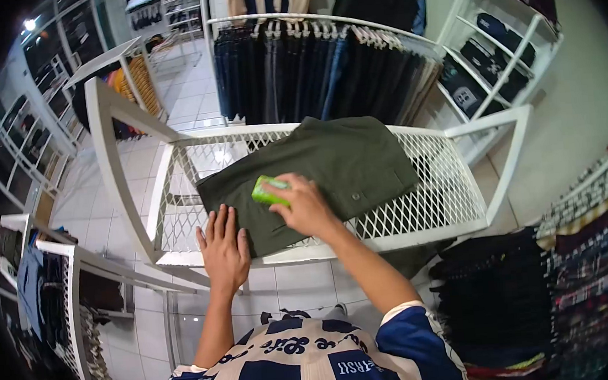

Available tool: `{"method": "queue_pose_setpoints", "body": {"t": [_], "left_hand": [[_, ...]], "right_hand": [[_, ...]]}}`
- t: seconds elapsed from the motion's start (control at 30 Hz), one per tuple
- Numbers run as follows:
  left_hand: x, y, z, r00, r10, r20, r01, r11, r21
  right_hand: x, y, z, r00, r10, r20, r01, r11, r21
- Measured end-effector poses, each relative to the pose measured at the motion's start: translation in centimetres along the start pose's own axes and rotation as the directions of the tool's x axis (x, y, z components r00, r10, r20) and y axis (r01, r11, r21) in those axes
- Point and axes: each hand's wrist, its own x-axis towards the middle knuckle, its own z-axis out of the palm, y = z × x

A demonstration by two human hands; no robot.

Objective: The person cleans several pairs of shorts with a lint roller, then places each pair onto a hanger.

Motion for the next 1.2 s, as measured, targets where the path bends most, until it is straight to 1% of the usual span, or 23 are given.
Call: {"method": "queue_pose_setpoints", "body": {"t": [0.07, 0.1, 0.13, 0.17, 0.2, 0.23, 0.27, 0.3, 0.33, 0.4, 0.47, 0.57, 0.6, 0.63, 0.67, 0.73, 0.8, 0.87, 0.93, 1.03, 1.1, 1.13, 1.2], "left_hand": [[-0.2, -0.2, 0.0, 1.000, 0.023, -0.006, -0.023, 1.000, 0.006], [0.0, -0.1, 0.1, 1.000, 0.019, -0.009, -0.019, 1.000, 0.003], [0.0, -0.1, 0.0, 1.000, 0.016, -0.006, -0.016, 1.000, 0.005], [-0.2, -0.1, -0.1, 1.000, 0.010, 0.009, -0.010, 1.000, -0.006], [-0.4, 0.0, -0.2, 1.000, 0.008, 0.005, -0.008, 1.000, -0.006], [-0.6, 0.1, -0.3, 1.000, 0.006, 0.012, -0.006, 1.000, -0.013], [-0.5, 0.2, -0.3, 1.000, 0.004, 0.013, -0.004, 1.000, -0.024], [-0.4, 0.1, -0.1, 1.000, 0.003, 0.009, -0.003, 1.000, -0.021], [-0.3, 0.2, -0.1, 1.000, -0.005, 0.010, 0.005, 1.000, -0.026], [-0.3, 0.4, -0.6, 1.000, -0.008, 0.019, 0.009, 0.999, -0.031], [-0.4, 0.4, -0.2, 1.000, 0.014, 0.013, -0.014, 0.999, 0.029], [-0.1, 2.0, -1.4, 0.995, 0.094, 0.025, -0.095, 0.994, 0.056], [0.2, 3.5, -2.9, 0.972, 0.216, 0.097, -0.215, 0.976, -0.019], [0.2, 4.5, -3.6, 0.929, 0.333, 0.163, -0.320, 0.942, -0.101], [0.5, 4.9, -3.0, 0.930, 0.332, 0.160, -0.319, 0.942, -0.101], [0.8, 4.6, -1.8, 0.917, 0.380, 0.119, -0.358, 0.917, -0.174], [1.2, 4.7, -1.7, 0.913, 0.406, 0.043, -0.400, 0.910, -0.106], [1.6, 5.4, -2.1, 0.925, 0.379, 0.036, -0.373, 0.920, -0.117], [1.8, 6.0, -2.6, 0.927, 0.370, 0.057, -0.366, 0.928, -0.067], [1.8, 8.0, -4.0, 0.927, 0.368, 0.073, -0.367, 0.930, -0.033], [1.7, 9.8, -4.9, 0.923, 0.355, 0.148, -0.344, 0.934, -0.095], [1.8, 10.7, -4.7, 0.925, 0.351, 0.148, -0.340, 0.936, -0.093], [2.5, 12.6, -4.2, 0.867, 0.396, 0.303, -0.339, 0.914, -0.223]], "right_hand": [[-0.9, 6.9, -3.1, 0.949, 0.311, -0.056, -0.313, 0.949, -0.035], [-1.8, 10.1, -5.8, 0.866, 0.443, -0.232, -0.493, 0.836, -0.241], [-1.7, 10.2, -10.9, 0.763, 0.627, -0.155, -0.646, 0.732, -0.217], [-5.1, 18.0, -12.3, 0.741, 0.569, -0.357, -0.671, 0.656, -0.347], [-8.5, 24.9, -14.5, 0.707, 0.595, -0.382, -0.695, 0.487, -0.529], [-10.2, 26.3, -16.6, 0.558, 0.677, -0.480, -0.810, 0.318, -0.493], [-12.6, 28.4, -18.2, 0.584, 0.634, -0.507, -0.809, 0.399, -0.432], [-12.2, 24.7, -19.4, 0.523, 0.678, -0.517, -0.841, 0.313, -0.441], [-12.6, 22.9, -19.6, 0.529, 0.676, -0.513, -0.836, 0.314, -0.449], [-15.4, 20.6, -19.0, 0.637, 0.565, -0.524, -0.767, 0.529, -0.362], [-17.2, 18.6, -18.0, 0.669, 0.544, -0.506, -0.739, 0.559, -0.376], [-18.6, 18.2, -16.7, 0.655, 0.573, -0.493, -0.753, 0.549, -0.363], [-19.0, 18.7, -16.3, 0.671, 0.553, -0.493, -0.738, 0.559, -0.377], [-18.1, 16.0, -15.6, 0.674, 0.437, -0.596, -0.738, 0.350, -0.577], [-16.9, 13.1, -16.0, 0.695, 0.323, -0.643, -0.718, 0.368, -0.591], [-16.2, 11.1, -14.8, 0.619, 0.377, -0.689, -0.716, 0.632, -0.297], [-15.5, 8.2, -12.5, 0.616, 0.656, -0.436, -0.721, 0.693, 0.024], [-14.4, 7.3, -10.3, 0.735, 0.539, -0.410, -0.627, 0.771, -0.111], [-13.2, 7.4, -9.3, 0.732, 0.531, -0.427, -0.643, 0.745, -0.176], [-11.8, 9.4, -8.5, 0.715, 0.535, -0.451, -0.633, 0.769, -0.091], [-10.6, 11.8, -8.3, 0.685, 0.627, -0.371, -0.665, 0.746, 0.031], [-8.9, 11.7, -10.4, 0.688, 0.709, -0.154, -0.694, 0.705, 0.143], [-7.3, 15.6, -9.6, 0.729, 0.665, -0.163, -0.627, 0.744, 0.230]]}}
